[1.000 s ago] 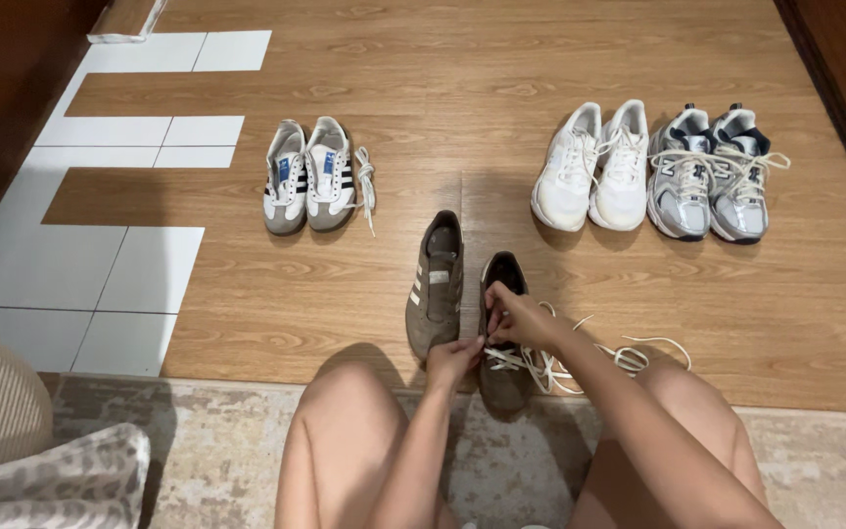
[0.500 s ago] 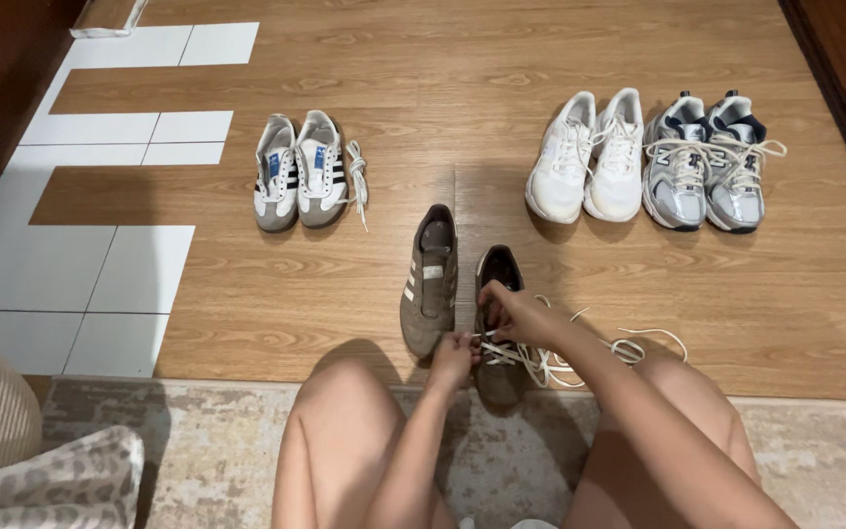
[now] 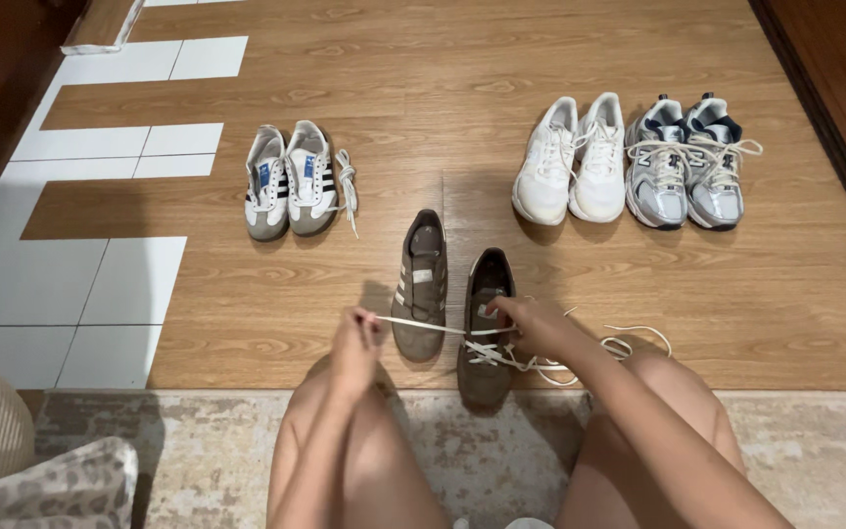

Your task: The person sits on the floor and re-laces a pair of brown sneakers using white laces. They thread the laces through the eyelets and pull them tight, working on one shoe at a time.

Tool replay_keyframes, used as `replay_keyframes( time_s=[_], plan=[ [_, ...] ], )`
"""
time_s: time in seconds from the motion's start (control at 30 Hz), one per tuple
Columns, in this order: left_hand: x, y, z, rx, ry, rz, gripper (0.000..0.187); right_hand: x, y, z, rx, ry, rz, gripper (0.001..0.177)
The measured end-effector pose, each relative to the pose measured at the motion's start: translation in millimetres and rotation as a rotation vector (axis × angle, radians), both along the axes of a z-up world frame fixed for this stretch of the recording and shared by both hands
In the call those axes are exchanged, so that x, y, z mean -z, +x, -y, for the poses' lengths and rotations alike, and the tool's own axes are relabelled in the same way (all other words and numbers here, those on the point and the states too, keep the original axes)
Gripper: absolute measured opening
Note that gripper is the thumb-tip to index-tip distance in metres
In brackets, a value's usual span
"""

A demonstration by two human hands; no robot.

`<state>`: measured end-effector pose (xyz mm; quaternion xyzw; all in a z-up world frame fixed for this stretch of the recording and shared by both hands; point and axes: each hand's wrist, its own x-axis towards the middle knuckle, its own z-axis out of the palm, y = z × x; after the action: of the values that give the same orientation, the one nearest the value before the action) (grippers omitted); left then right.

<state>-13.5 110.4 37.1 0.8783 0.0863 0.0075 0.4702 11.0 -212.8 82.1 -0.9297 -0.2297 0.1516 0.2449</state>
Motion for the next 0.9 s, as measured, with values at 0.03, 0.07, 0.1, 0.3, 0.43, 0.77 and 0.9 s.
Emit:
replay_keyframes(
  time_s=[0.03, 0.07, 0.1, 0.3, 0.43, 0.77, 0.9],
  plan=[
    [-7.1, 0.7, -13.4, -0.033, -0.017, -0.054, 0.015, 3.9, -0.6, 0.2, 0.001, 0.028, 0.043, 0.052],
    [-14.9, 0.6, -28.3, 0.010, 0.071, 0.093, 0.012, 7.7, -2.4, 1.0, 0.002, 0.055, 0.086, 0.049],
    [-22.8, 0.6, -42.8, 0.055, 0.159, 0.240, 0.010, 11.4, -4.6, 1.2, 0.004, 0.083, 0.128, 0.046],
    [-69.6, 9.9, -112.9, -0.079, 0.045, 0.190, 0.009, 19.0, -15.7, 4.8, 0.035, 0.153, 0.186, 0.047],
    [-100.4, 15.3, -159.0, -0.089, -0.009, 0.278, 0.009, 11.6, -18.6, 5.2, 0.058, 0.133, 0.161, 0.048],
    [-125.5, 35.3, -228.6, -0.156, 0.082, 0.390, 0.014, 7.2, -28.1, 2.9, 0.043, 0.148, 0.179, 0.049],
    [-112.5, 49.6, -234.9, -0.185, -0.041, 0.444, 0.015, 16.1, -31.2, 3.8, 0.001, 0.140, 0.338, 0.051]
  ],
)
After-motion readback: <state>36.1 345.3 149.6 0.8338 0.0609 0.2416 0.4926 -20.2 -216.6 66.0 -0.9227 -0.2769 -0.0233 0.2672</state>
